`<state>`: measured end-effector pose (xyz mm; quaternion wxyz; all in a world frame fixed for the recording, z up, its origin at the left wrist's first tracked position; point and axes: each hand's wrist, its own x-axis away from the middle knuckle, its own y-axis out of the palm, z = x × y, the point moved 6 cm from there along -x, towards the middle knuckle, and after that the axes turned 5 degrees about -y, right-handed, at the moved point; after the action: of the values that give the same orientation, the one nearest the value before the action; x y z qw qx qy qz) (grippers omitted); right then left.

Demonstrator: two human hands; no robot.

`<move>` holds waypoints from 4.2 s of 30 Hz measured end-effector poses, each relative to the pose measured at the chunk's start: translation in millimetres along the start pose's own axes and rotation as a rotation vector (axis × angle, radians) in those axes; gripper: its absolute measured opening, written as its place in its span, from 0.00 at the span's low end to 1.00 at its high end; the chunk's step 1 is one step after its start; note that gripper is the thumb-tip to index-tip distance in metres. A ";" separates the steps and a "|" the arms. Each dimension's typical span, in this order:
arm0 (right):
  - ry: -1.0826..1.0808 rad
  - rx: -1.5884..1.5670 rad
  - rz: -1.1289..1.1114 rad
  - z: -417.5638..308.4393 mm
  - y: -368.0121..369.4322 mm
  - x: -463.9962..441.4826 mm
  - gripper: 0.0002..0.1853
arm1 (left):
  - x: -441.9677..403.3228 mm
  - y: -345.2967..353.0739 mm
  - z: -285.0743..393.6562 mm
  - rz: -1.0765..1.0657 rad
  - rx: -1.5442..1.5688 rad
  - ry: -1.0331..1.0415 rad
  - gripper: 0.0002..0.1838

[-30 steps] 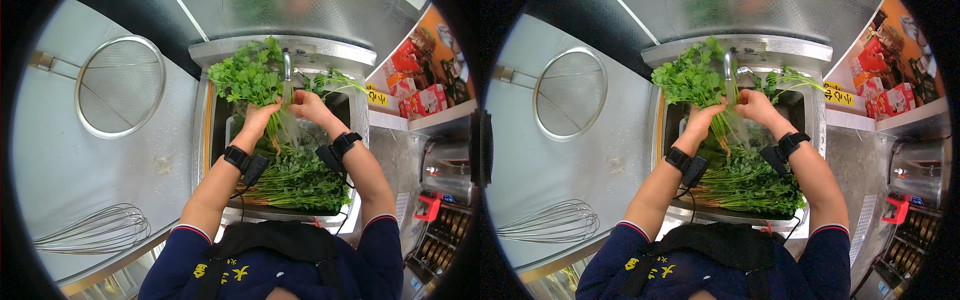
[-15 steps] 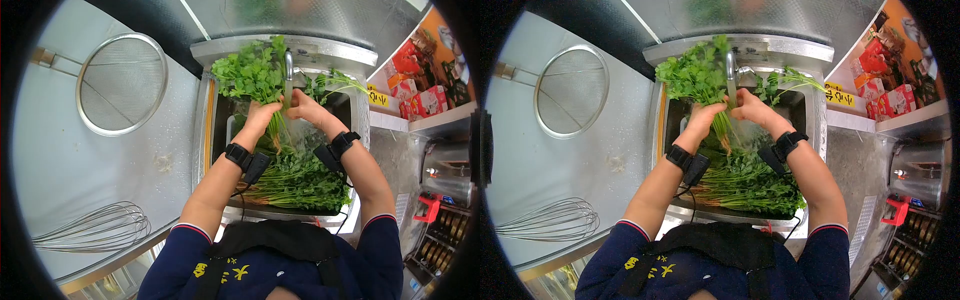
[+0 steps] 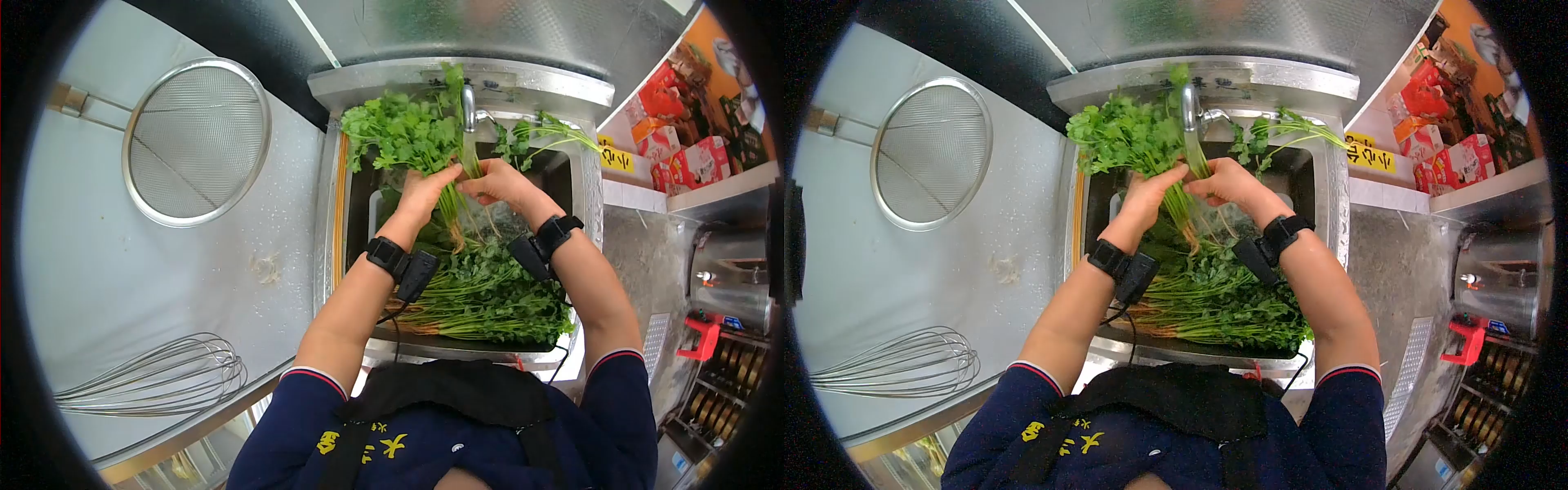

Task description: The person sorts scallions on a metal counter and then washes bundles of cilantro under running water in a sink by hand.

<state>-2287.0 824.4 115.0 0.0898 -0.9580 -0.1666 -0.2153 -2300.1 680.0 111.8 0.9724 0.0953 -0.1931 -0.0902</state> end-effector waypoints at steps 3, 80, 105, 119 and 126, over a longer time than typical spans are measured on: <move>0.001 -0.011 0.029 5.5 -4.9 -6.2 0.14 | 3.7 4.5 5.1 -0.028 -0.046 0.056 0.18; -0.146 -0.192 0.016 2.2 15.7 -0.6 0.21 | -1.3 4.5 2.5 -0.092 -0.042 -0.035 0.10; -0.095 -0.286 0.148 14.8 -18.7 10.9 0.12 | -2.2 5.1 -19.6 -0.204 0.042 -0.341 0.16; -0.072 -0.244 0.165 9.4 -13.9 5.2 0.11 | -8.4 -1.7 -4.6 -0.160 -0.087 -0.220 0.17; -0.134 -0.171 0.185 -0.5 -18.1 4.9 0.11 | -8.3 -5.1 11.2 -0.090 -0.104 -0.067 0.19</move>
<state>-2289.5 842.5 119.5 0.0159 -0.9857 -0.0645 -0.1550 -2312.8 675.2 117.9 0.9639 0.0504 -0.2164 -0.1467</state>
